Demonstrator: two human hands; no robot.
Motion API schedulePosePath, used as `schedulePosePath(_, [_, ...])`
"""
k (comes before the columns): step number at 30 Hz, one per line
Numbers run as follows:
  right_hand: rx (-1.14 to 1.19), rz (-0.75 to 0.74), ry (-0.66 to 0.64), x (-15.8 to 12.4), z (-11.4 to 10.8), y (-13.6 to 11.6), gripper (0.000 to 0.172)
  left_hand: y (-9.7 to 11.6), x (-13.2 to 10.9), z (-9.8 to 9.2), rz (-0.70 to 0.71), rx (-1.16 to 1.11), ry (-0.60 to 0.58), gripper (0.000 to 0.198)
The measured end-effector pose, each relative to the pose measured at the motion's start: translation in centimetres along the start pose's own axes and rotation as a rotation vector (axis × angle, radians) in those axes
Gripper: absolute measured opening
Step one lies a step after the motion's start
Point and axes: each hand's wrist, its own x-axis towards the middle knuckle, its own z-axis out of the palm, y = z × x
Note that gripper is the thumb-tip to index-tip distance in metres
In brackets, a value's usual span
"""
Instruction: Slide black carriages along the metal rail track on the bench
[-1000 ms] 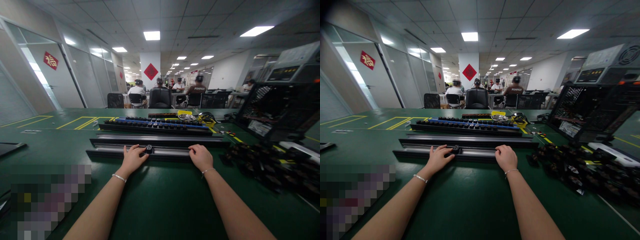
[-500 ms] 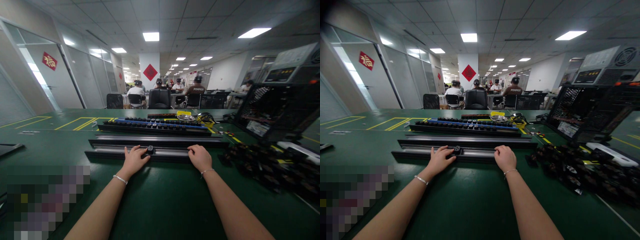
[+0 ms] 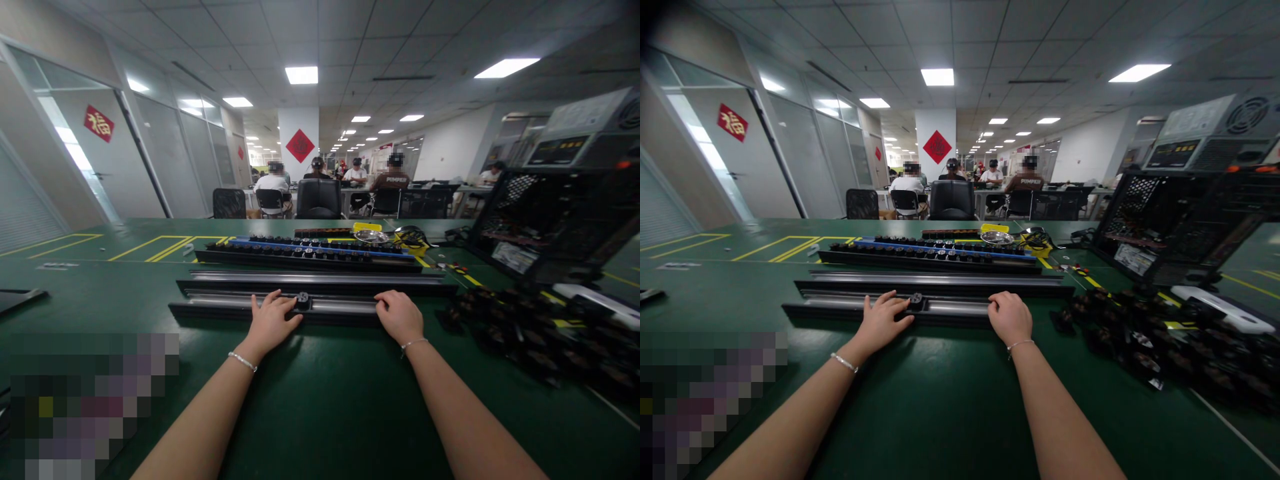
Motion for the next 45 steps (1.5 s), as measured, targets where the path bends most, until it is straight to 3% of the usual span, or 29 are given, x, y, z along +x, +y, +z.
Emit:
schedulePosePath(7, [-0.005, -0.006, 0.002, 0.0, 0.0, 0.0, 0.026, 0.2, -0.1, -0.1, 0.034, 0.083, 0.026, 0.044])
schedulePosePath(15, [-0.016, -0.022, 0.037, 0.0, 0.4, 0.2, 0.026, -0.3, 0.0, 0.0, 0.077, 0.083, -0.101, 0.055])
schedulePosePath(25, [-0.012, -0.021, 0.036, 0.0, 0.4, 0.2, 0.025, 0.0, -0.1, -0.3, 0.082, 0.099, -0.14, 0.06])
schedulePosePath(45, [-0.017, -0.012, -0.002, 0.1, 0.1, 0.1, 0.026, 1.2, -0.4, -0.2, 0.081, 0.115, -0.119, 0.06])
